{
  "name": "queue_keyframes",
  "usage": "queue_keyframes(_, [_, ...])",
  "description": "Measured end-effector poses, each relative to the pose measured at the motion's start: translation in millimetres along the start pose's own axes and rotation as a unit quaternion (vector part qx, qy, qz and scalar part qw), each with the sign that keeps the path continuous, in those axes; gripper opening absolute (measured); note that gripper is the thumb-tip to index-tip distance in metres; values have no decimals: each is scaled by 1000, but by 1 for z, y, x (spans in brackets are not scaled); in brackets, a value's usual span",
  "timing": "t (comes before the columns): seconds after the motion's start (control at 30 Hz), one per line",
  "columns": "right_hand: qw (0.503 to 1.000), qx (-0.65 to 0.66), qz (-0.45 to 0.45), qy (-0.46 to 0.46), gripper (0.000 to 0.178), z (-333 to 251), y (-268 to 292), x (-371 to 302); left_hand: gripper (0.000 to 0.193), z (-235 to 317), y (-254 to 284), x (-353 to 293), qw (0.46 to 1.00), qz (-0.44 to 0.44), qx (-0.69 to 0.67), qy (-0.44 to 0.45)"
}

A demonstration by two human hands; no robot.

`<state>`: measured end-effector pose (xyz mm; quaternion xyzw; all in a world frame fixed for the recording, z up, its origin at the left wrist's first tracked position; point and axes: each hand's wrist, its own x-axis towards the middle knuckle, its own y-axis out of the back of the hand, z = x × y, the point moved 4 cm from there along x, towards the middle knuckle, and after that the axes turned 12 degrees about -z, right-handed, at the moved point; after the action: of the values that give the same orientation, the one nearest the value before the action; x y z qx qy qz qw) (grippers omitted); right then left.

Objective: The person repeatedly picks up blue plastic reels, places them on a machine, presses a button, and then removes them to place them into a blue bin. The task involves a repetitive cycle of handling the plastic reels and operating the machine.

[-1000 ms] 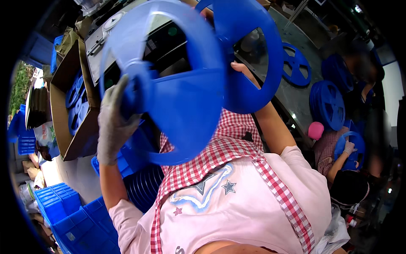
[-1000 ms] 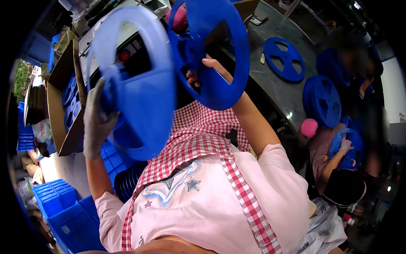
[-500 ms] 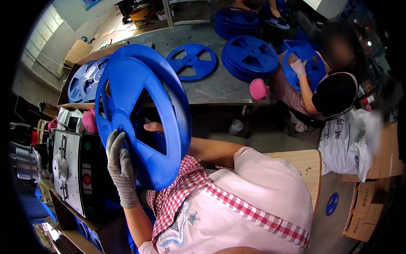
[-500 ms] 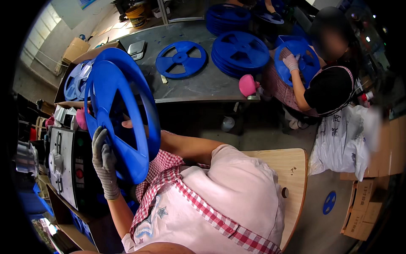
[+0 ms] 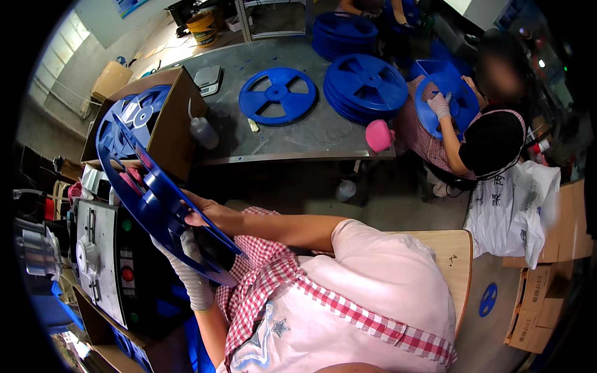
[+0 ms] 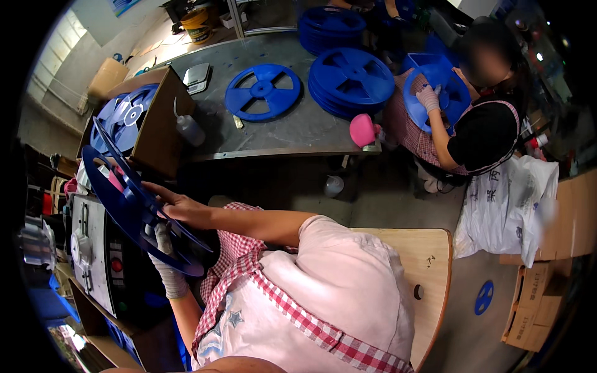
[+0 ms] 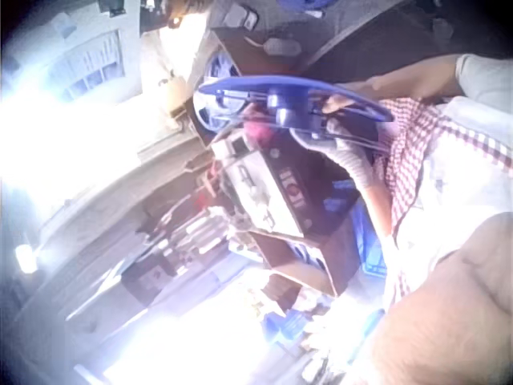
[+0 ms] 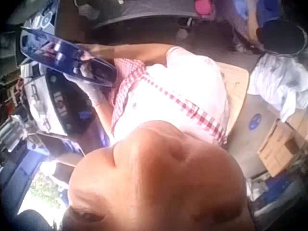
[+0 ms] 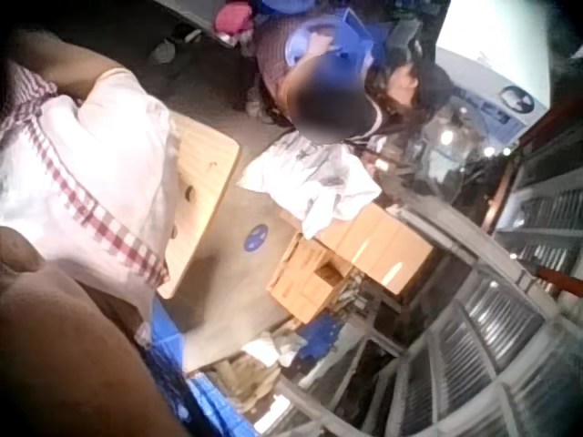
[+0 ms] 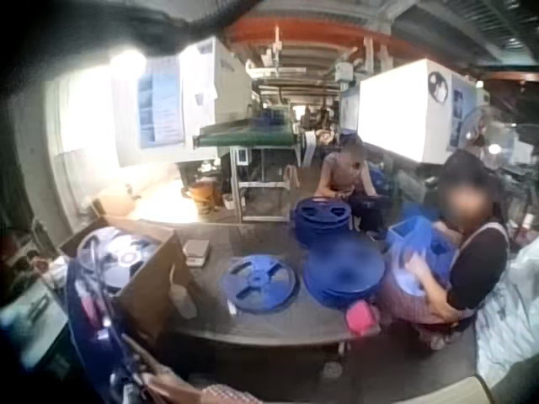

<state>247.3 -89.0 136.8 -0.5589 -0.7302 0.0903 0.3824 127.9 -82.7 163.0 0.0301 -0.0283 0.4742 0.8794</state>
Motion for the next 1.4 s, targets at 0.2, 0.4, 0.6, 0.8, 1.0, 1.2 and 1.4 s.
queue_keyframes(0.2, [971,-216,84,-56,55,-12,38,7,43,24,23,4,929,67,297,-212])
queue_keyframes(0.4, [927,-340,8,-154,63,-13,-17,20,69,0,39,-6,992,52,-72,-93])
queue_keyframes(0.6, [920,-369,-27,-125,63,-2,-39,36,72,1,49,-13,983,55,-129,-115])
queue_keyframes(0.8, [921,-361,-19,-149,61,6,-40,38,68,1,56,-14,995,56,-35,-76])
queue_keyframes(1.0, [930,-345,-37,-122,61,21,-31,40,73,13,54,-13,989,37,-91,-111])
queue_keyframes(1.2, [932,-342,-37,-119,61,23,-36,41,74,12,55,-17,994,51,-52,-83])
queue_keyframes(1.4, [926,-358,-34,-117,63,24,-37,41,74,4,60,-19,993,42,-45,-100])
